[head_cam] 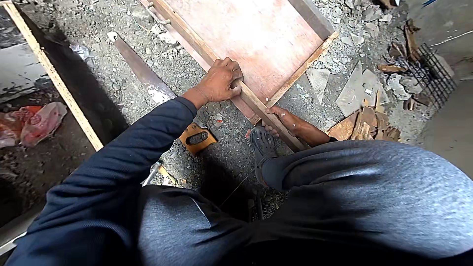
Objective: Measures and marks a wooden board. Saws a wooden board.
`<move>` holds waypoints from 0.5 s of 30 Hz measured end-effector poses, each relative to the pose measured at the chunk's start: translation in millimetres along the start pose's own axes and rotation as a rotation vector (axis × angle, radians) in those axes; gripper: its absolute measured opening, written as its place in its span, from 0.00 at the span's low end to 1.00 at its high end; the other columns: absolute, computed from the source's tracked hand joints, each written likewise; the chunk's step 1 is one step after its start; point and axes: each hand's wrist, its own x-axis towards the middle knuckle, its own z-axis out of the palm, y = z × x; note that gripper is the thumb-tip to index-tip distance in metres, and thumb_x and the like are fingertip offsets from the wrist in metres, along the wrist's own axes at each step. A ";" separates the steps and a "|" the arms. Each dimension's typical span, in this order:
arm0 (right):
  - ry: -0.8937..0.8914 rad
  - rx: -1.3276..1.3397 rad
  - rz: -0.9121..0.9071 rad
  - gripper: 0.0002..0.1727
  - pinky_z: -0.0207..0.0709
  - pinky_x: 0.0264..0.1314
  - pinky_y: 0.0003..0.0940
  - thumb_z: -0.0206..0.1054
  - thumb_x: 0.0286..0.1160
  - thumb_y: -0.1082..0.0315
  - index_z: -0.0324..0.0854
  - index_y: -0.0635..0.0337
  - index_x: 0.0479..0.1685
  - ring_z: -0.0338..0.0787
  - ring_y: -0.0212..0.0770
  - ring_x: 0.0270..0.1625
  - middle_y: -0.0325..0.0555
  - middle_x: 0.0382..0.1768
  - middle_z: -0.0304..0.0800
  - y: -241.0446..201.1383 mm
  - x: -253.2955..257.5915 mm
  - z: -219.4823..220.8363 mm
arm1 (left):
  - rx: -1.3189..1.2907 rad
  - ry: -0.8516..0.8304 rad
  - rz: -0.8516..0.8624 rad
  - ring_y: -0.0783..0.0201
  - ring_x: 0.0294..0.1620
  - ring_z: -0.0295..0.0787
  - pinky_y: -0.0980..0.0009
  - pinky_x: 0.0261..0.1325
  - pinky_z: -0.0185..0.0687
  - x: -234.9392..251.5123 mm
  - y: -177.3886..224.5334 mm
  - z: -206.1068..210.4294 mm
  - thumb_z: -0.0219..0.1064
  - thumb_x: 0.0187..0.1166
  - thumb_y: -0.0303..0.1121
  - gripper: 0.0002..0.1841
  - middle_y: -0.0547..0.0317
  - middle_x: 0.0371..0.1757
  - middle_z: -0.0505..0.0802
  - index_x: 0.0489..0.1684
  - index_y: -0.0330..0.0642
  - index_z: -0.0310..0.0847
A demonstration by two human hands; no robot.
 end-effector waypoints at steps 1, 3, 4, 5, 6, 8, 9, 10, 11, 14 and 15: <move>-0.001 -0.001 0.006 0.33 0.72 0.16 0.25 0.36 0.90 0.40 0.79 0.55 0.35 0.76 0.31 0.14 0.36 0.16 0.74 -0.1 0.8 0.0 | 0.002 0.002 0.000 0.44 0.65 0.79 0.46 0.69 0.67 -0.7 -0.3 0.4 0.62 0.75 0.52 0.21 0.49 0.57 0.88 0.50 0.46 0.89; -0.036 0.022 0.019 0.33 0.74 0.17 0.26 0.35 0.90 0.40 0.78 0.54 0.36 0.77 0.32 0.14 0.36 0.16 0.75 3.0 8.8 -5.9 | 0.000 0.008 0.002 0.45 0.66 0.79 0.47 0.69 0.67 -1.1 -1.4 1.2 0.61 0.76 0.52 0.21 0.50 0.57 0.88 0.50 0.47 0.89; -0.046 0.024 0.020 0.33 0.74 0.17 0.27 0.35 0.89 0.40 0.78 0.54 0.36 0.77 0.33 0.15 0.37 0.17 0.75 4.2 11.5 -8.4 | -0.001 0.014 0.005 0.45 0.66 0.79 0.47 0.69 0.67 -0.9 -2.0 1.7 0.61 0.76 0.52 0.21 0.50 0.57 0.88 0.50 0.47 0.89; -0.055 0.022 0.022 0.33 0.75 0.17 0.27 0.35 0.89 0.39 0.78 0.53 0.36 0.77 0.33 0.16 0.36 0.18 0.76 5.4 12.7 -10.5 | -0.001 0.015 0.006 0.45 0.66 0.79 0.47 0.69 0.67 -0.8 -2.1 2.2 0.61 0.76 0.52 0.21 0.50 0.57 0.88 0.51 0.47 0.89; -0.053 0.015 0.015 0.34 0.75 0.17 0.27 0.34 0.89 0.39 0.78 0.53 0.36 0.78 0.33 0.16 0.37 0.18 0.76 6.4 12.8 -11.2 | -0.003 0.012 0.006 0.45 0.65 0.79 0.47 0.69 0.67 -0.4 -1.7 2.2 0.61 0.76 0.52 0.21 0.50 0.57 0.88 0.51 0.47 0.89; -0.057 0.025 0.025 0.34 0.75 0.18 0.27 0.34 0.89 0.38 0.78 0.52 0.36 0.78 0.32 0.16 0.36 0.18 0.76 7.2 13.1 -11.6 | -0.001 0.001 0.003 0.45 0.65 0.79 0.47 0.69 0.66 0.3 -1.1 1.7 0.61 0.76 0.53 0.21 0.50 0.56 0.88 0.50 0.47 0.88; -0.061 0.029 0.031 0.33 0.75 0.18 0.27 0.35 0.89 0.37 0.77 0.52 0.36 0.78 0.32 0.16 0.36 0.18 0.75 7.3 13.3 -11.8 | 0.000 -0.004 -0.001 0.45 0.65 0.79 0.47 0.68 0.66 0.3 -1.0 1.4 0.61 0.76 0.53 0.21 0.50 0.56 0.88 0.50 0.47 0.88; -0.056 0.027 0.026 0.33 0.75 0.18 0.26 0.35 0.89 0.37 0.77 0.52 0.36 0.77 0.32 0.16 0.36 0.18 0.75 7.9 13.7 -11.5 | 0.001 -0.008 -0.004 0.45 0.65 0.79 0.47 0.68 0.66 0.4 -1.2 0.6 0.61 0.76 0.53 0.21 0.51 0.56 0.88 0.50 0.47 0.88; -0.042 0.017 0.009 0.32 0.74 0.18 0.26 0.36 0.89 0.37 0.77 0.52 0.36 0.77 0.32 0.16 0.36 0.17 0.75 8.6 13.3 -10.6 | -0.001 -0.009 -0.005 0.46 0.65 0.79 0.48 0.68 0.67 0.9 -1.0 -1.0 0.61 0.76 0.53 0.21 0.52 0.55 0.88 0.50 0.48 0.89; 0.059 -0.098 -0.095 0.32 0.74 0.16 0.25 0.41 0.90 0.38 0.79 0.54 0.35 0.77 0.31 0.14 0.37 0.16 0.75 6.9 0.1 -7.5 | 0.013 0.009 0.018 0.47 0.63 0.81 0.47 0.70 0.66 6.1 10.1 -13.1 0.59 0.81 0.55 0.22 0.51 0.53 0.89 0.44 0.45 0.90; 0.090 -0.149 -0.122 0.31 0.73 0.16 0.25 0.42 0.90 0.39 0.79 0.54 0.35 0.76 0.31 0.14 0.37 0.16 0.76 4.1 -7.1 -8.3 | 0.020 0.015 0.035 0.47 0.65 0.82 0.45 0.73 0.65 9.3 19.2 -18.9 0.59 0.81 0.55 0.23 0.50 0.53 0.90 0.44 0.44 0.90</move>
